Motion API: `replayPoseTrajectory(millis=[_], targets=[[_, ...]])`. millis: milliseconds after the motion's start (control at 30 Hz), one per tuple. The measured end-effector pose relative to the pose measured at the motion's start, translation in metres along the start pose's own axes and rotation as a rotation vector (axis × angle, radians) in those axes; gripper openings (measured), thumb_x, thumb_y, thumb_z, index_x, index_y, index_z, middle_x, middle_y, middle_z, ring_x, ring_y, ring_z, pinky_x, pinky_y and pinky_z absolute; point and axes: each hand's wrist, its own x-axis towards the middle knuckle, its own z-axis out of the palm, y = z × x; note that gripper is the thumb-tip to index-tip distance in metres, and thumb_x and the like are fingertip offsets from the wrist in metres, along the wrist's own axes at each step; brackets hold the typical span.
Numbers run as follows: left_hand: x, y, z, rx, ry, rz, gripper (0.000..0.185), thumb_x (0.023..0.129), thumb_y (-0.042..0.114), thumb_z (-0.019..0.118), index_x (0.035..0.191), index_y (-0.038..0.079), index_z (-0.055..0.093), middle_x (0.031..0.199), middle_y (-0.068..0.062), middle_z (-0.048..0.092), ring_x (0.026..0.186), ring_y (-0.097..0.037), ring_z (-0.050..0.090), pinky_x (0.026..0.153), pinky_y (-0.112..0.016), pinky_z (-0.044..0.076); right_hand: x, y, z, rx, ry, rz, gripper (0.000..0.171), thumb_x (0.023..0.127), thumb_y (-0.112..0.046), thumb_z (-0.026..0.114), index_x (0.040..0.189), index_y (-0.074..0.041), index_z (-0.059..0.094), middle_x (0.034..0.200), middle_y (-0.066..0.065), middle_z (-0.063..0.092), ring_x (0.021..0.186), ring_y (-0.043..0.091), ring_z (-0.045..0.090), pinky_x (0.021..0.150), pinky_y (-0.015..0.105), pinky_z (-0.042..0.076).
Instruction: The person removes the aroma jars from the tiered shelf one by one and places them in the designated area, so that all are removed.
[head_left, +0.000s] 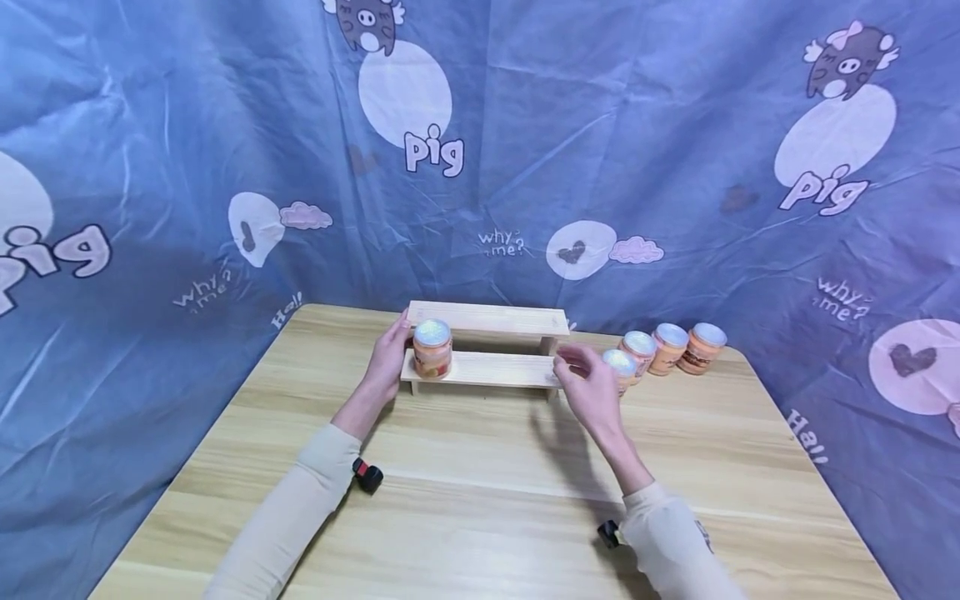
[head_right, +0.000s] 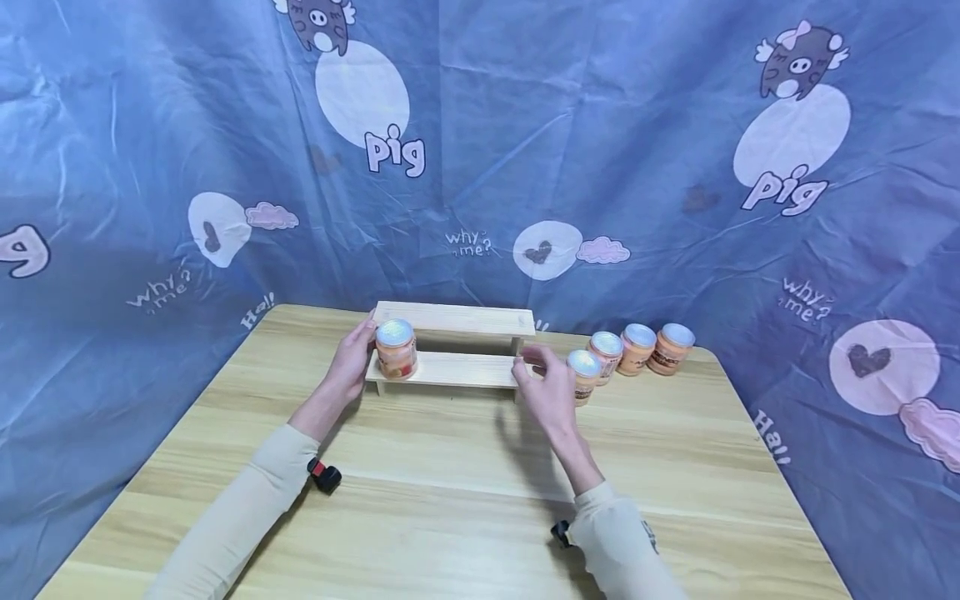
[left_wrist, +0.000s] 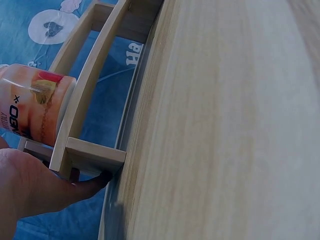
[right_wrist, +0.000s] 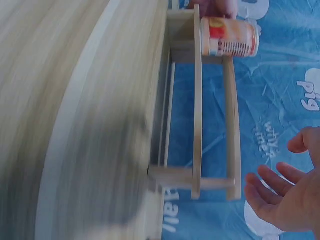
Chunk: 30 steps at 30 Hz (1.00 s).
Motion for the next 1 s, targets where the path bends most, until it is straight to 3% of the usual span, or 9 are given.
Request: replayPoseTrajectory(millis=[200, 500, 600, 800, 1000], targets=[[0.003, 0.002, 0.001, 0.001, 0.002, 0.021, 0.050, 0.110, 0.037, 0.043, 0.159, 0.025, 0.037, 0.165, 0.008, 0.027, 0.152, -0.017, 0.015, 0.122, -0.034, 0.012, 0.001, -0.007, 0.025, 0.062, -0.033, -0.015, 0.020, 0.094, -0.002, 0.069, 0.113, 0.003, 0.071, 0.106, 0.018, 0.073, 0.099, 0.028, 0.070, 0.091, 0.036, 0.057], [0.000, -0.002, 0.000, -0.009, 0.001, -0.005, 0.051, 0.109, 0.040, 0.044, 0.159, 0.028, 0.036, 0.165, 0.007, 0.027, 0.152, -0.018, 0.015, 0.123, -0.037, 0.011, -0.004, -0.012, 0.063, 0.084, -0.096, 0.020, 0.019, 0.091, -0.006, 0.072, 0.109, 0.000, 0.073, 0.101, 0.010, 0.074, 0.095, 0.023, 0.071, 0.087, 0.034, 0.058], [-0.001, -0.003, -0.001, -0.002, 0.002, -0.015, 0.051, 0.109, 0.040, 0.043, 0.158, 0.029, 0.036, 0.165, 0.008, 0.026, 0.152, -0.018, 0.015, 0.123, -0.036, 0.011, -0.006, -0.014, 0.074, 0.080, -0.134, 0.052, 0.023, 0.089, -0.009, 0.075, 0.111, -0.002, 0.072, 0.103, 0.009, 0.073, 0.097, 0.022, 0.070, 0.088, 0.034, 0.058], [-0.003, -0.003, -0.005, -0.007, 0.010, 0.003, 0.052, 0.110, 0.038, 0.043, 0.159, 0.025, 0.035, 0.165, 0.008, 0.025, 0.152, -0.016, 0.014, 0.122, -0.033, 0.011, -0.007, -0.017, 0.097, 0.105, -0.219, 0.074, 0.036, 0.087, -0.012, 0.079, 0.118, 0.001, 0.068, 0.114, 0.020, 0.070, 0.105, 0.030, 0.067, 0.094, 0.041, 0.056], [-0.002, -0.002, 0.002, -0.024, 0.003, 0.006, 0.052, 0.110, 0.038, 0.043, 0.160, 0.023, 0.035, 0.165, 0.004, 0.026, 0.152, -0.020, 0.017, 0.123, -0.035, 0.012, -0.005, -0.019, 0.109, 0.115, -0.252, 0.081, 0.047, 0.086, -0.019, 0.084, 0.124, 0.001, 0.065, 0.123, 0.024, 0.066, 0.108, 0.034, 0.067, 0.095, 0.041, 0.056]])
